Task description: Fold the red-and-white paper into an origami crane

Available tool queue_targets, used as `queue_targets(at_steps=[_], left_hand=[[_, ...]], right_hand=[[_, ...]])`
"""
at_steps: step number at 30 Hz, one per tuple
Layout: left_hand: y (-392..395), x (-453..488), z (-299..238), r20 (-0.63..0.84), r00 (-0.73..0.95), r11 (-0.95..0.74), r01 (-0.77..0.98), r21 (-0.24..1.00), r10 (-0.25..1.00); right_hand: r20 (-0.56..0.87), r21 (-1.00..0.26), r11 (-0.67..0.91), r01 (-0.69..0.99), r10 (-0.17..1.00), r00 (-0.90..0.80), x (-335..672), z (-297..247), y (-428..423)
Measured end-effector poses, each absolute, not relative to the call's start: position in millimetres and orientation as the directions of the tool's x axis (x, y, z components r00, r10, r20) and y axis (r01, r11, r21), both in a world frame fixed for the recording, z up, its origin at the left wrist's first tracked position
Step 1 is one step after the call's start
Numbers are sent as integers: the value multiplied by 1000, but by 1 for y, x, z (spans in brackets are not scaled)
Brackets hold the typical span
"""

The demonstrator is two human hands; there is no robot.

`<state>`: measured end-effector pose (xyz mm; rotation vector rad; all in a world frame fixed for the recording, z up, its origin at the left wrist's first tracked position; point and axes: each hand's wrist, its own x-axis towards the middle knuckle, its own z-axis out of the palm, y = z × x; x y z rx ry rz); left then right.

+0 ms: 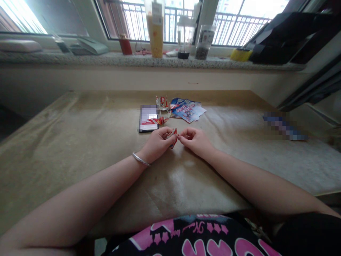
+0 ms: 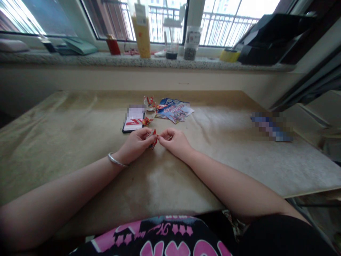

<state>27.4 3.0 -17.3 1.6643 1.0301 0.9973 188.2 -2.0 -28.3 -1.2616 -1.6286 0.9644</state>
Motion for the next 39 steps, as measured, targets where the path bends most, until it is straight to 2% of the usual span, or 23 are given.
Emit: queue_targets(at_steps=[3,6,8,21,24,29,33,39], left_hand=[[4,27,-18,149,341,-226,199,954,928],[6,25,-18,136,360,-214,186,959,923],[6,24,-18,140,356,-217,188,958,924],[5,26,-18,167,327,-264,279,923,930],[4,26,-14,168,305,-267,321,908,937],[4,26,-15,172,327,-287,347,893,929],[6,25,-17,188,371,-312,310,898,909],[9,23,-18,163,362,-239,177,955,918]], right_hand=[[266,-843,302,445,953,-143,190,-28,-3],[458,-663,479,576,867,-194,192,-26,-5],[537,-567,548,615,812,-228,194,-25,-6],[632,-360,611,705,716,-298,194,-23,-9],[628,-377,614,693,720,-296,194,-24,-8],[565,-513,579,633,783,-259,192,-25,-7],[514,-600,539,592,826,-231,191,-24,-6],[411,-742,435,510,896,-166,191,-27,-3]])
